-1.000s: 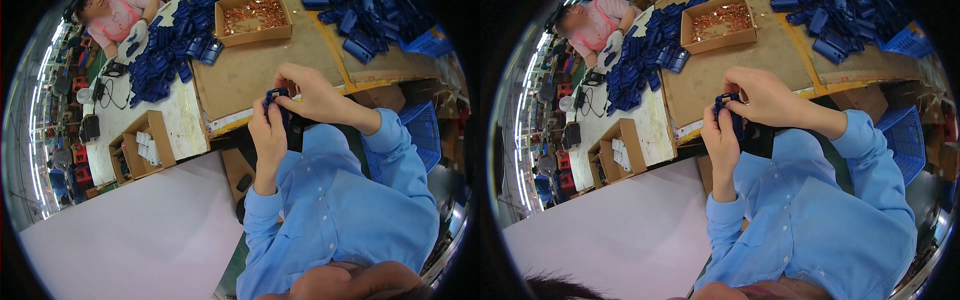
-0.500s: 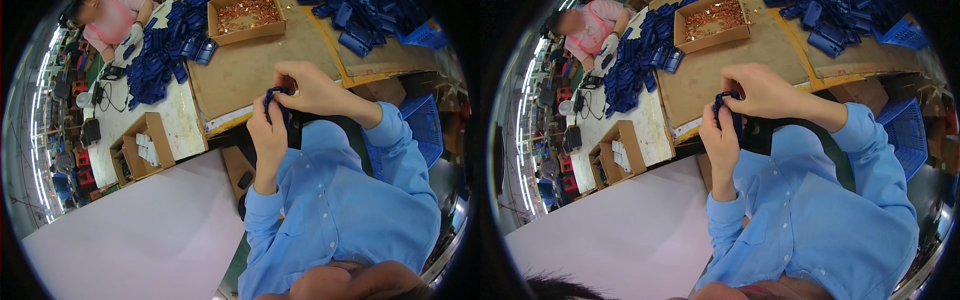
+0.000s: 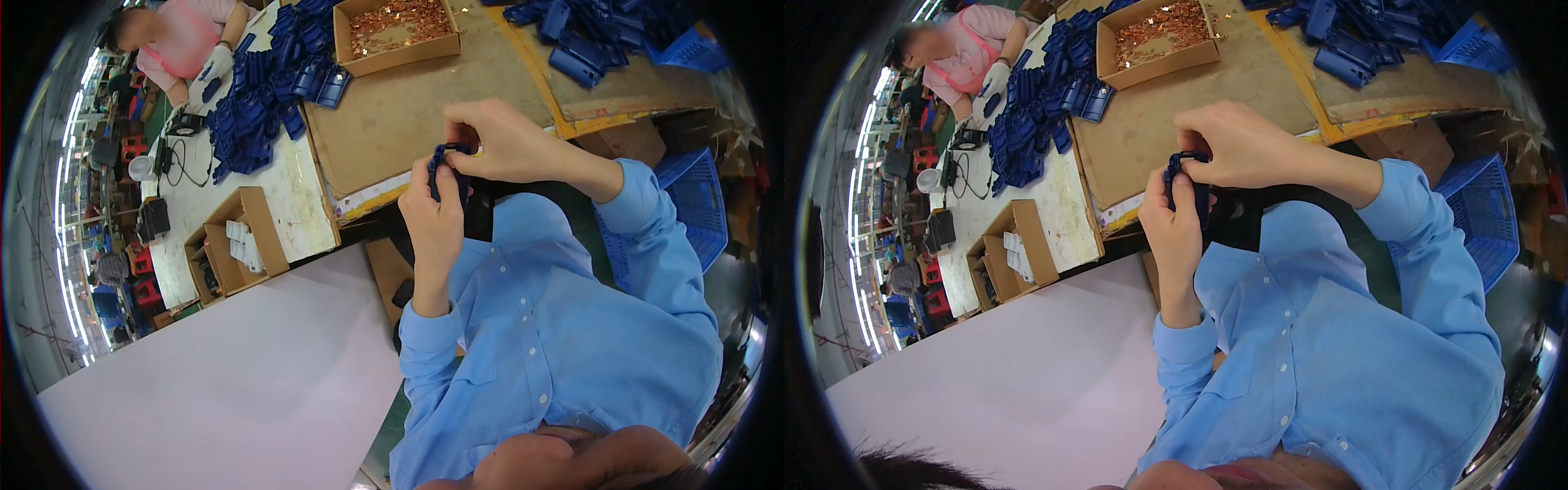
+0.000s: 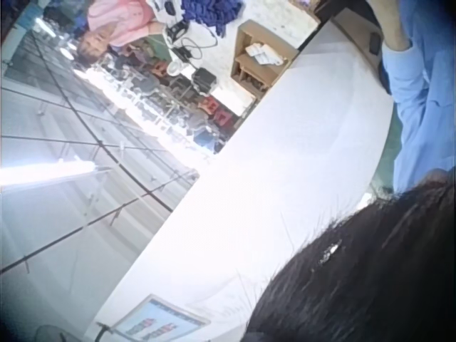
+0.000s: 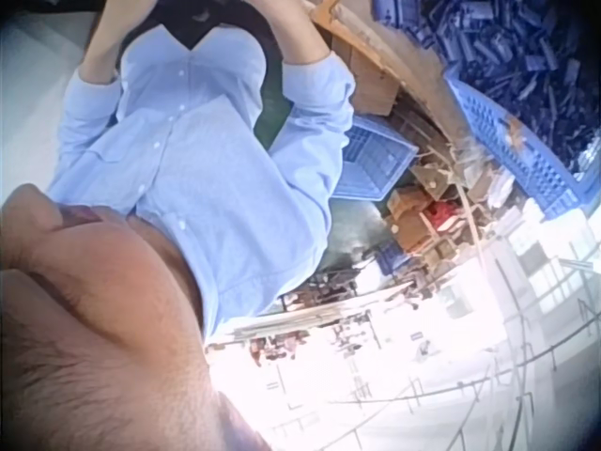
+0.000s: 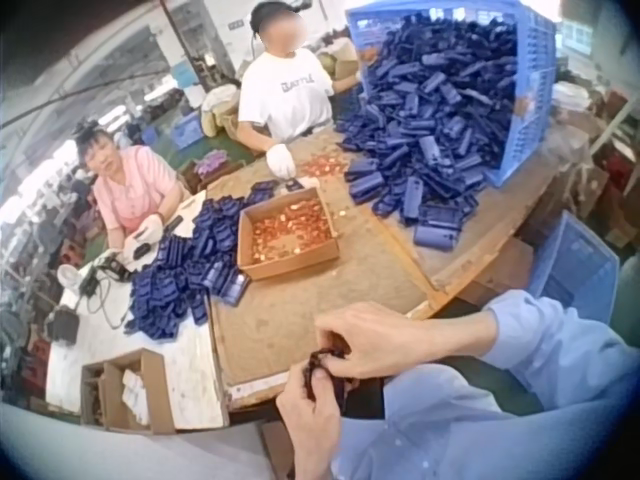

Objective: Assemble metal contacts into blue plastic electronic housings on a factory production floor.

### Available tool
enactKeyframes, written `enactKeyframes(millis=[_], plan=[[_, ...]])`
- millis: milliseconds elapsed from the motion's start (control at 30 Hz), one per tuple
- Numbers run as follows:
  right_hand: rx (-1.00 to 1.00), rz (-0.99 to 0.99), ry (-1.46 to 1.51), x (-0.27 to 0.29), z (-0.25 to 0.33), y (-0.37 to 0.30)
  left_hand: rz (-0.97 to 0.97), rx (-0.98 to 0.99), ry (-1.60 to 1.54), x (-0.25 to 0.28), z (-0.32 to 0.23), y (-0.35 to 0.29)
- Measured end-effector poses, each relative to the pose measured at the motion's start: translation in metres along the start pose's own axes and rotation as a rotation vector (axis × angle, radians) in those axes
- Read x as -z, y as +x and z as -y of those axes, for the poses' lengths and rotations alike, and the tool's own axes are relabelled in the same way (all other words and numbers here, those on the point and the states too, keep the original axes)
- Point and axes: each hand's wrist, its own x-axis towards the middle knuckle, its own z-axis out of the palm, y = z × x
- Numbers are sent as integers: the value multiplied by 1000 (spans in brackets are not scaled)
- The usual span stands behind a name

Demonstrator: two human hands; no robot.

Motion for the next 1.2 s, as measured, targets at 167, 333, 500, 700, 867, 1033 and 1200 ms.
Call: enactKeyframes(millis=[167,333,500,700,867,1033,1200], plan=[[-57,120,-103,11,6,5,27,-8,19,-1,0,0],[-49,153,-172,13,2,7,25,-27,39,-3,-2,0],[-26,174,-159,7,-1,8,29,-3,1,-1,4,-1],[-42,178,-90,11,10,5,45,35,-125,3,1,-3],[42,132,-124,8,10,5,37,22,-127,4,0,-4],[50,164,-135,4,14,4,45,22,-150,8,0,-10],[103,132,-103,-6,15,10,7,19,-123,15,-1,-7]])
